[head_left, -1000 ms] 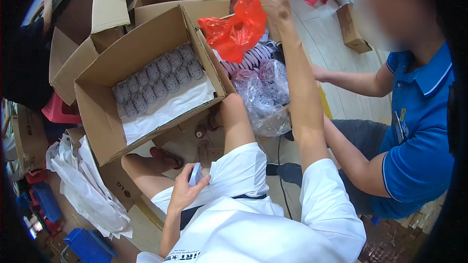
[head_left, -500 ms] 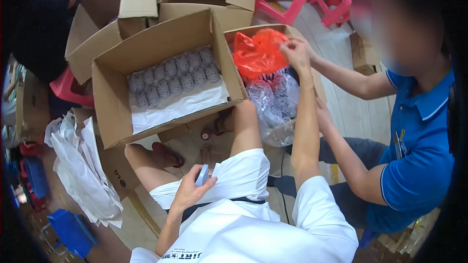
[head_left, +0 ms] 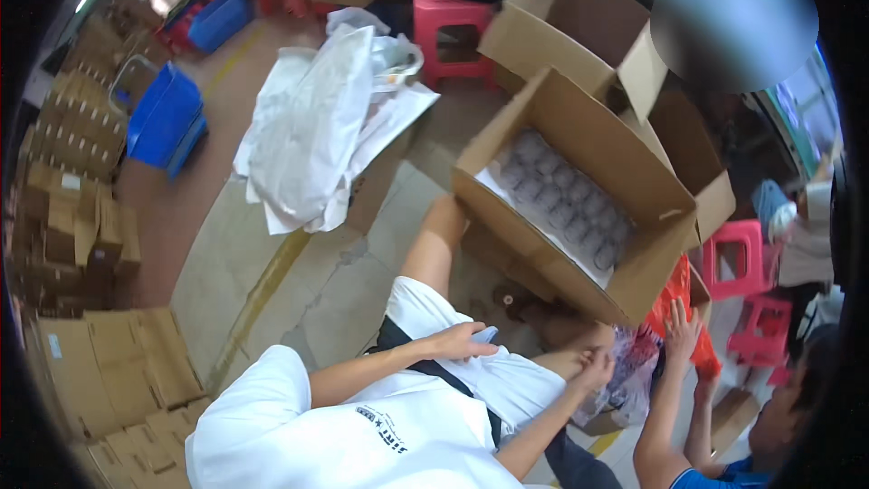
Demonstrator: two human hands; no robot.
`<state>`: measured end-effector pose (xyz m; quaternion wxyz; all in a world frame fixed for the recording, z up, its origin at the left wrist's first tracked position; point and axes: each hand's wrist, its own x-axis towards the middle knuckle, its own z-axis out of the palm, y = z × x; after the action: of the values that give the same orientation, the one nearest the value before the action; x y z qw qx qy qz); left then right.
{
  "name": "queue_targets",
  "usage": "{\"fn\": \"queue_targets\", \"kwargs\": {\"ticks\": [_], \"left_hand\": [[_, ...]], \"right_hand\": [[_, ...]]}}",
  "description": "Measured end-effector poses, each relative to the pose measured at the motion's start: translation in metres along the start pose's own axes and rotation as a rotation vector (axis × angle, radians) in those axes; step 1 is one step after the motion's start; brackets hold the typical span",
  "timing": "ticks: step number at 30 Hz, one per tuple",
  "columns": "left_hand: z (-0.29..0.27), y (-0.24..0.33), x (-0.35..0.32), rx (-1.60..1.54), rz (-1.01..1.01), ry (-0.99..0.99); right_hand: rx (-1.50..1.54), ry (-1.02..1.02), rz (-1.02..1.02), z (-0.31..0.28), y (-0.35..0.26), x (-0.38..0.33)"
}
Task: The recorder is packaging small white electronic components into cardboard boxes.
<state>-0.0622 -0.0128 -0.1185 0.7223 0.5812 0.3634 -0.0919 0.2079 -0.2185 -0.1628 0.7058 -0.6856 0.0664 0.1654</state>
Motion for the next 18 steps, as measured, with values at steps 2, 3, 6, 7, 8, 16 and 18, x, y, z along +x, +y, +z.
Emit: {"fn": "queue_targets", "kwargs": {"ticks": [2,3,6,7,8,16,18], "left_hand": [[-0.011,-0.016,-0.007,-0.303,-0.129,-0.042],[-0.011,-0.017,-0.004,-0.402,-0.108,-0.026],[-0.012,-0.019,0.006,-0.484,-0.077,-0.048],[-0.013,-0.019,0.009,-0.476,-0.062,-0.045],[-0.011,-0.017,0.01,-0.486,-0.063,-0.057],[-0.017,-0.009,0.006,-0.448,-0.1,-0.06],[-0.014,-0.01,0.008,-0.458,-0.107,-0.043]], "right_hand": [[-0.16,0.02,-0.088,0.02,0.032,0.001],[-0.182,0.01,-0.053,0.018,0.031,0.005],[-0.23,0.02,-0.033,0.012,0.03,0.016],[-0.251,0.002,-0.035,0.01,0.031,0.02],[-0.256,-0.003,0.015,-0.001,0.039,0.03],[-0.458,0.1,-0.208,0.038,0.043,0.006],[-0.427,0.134,-0.15,0.041,0.037,0.004]]}}
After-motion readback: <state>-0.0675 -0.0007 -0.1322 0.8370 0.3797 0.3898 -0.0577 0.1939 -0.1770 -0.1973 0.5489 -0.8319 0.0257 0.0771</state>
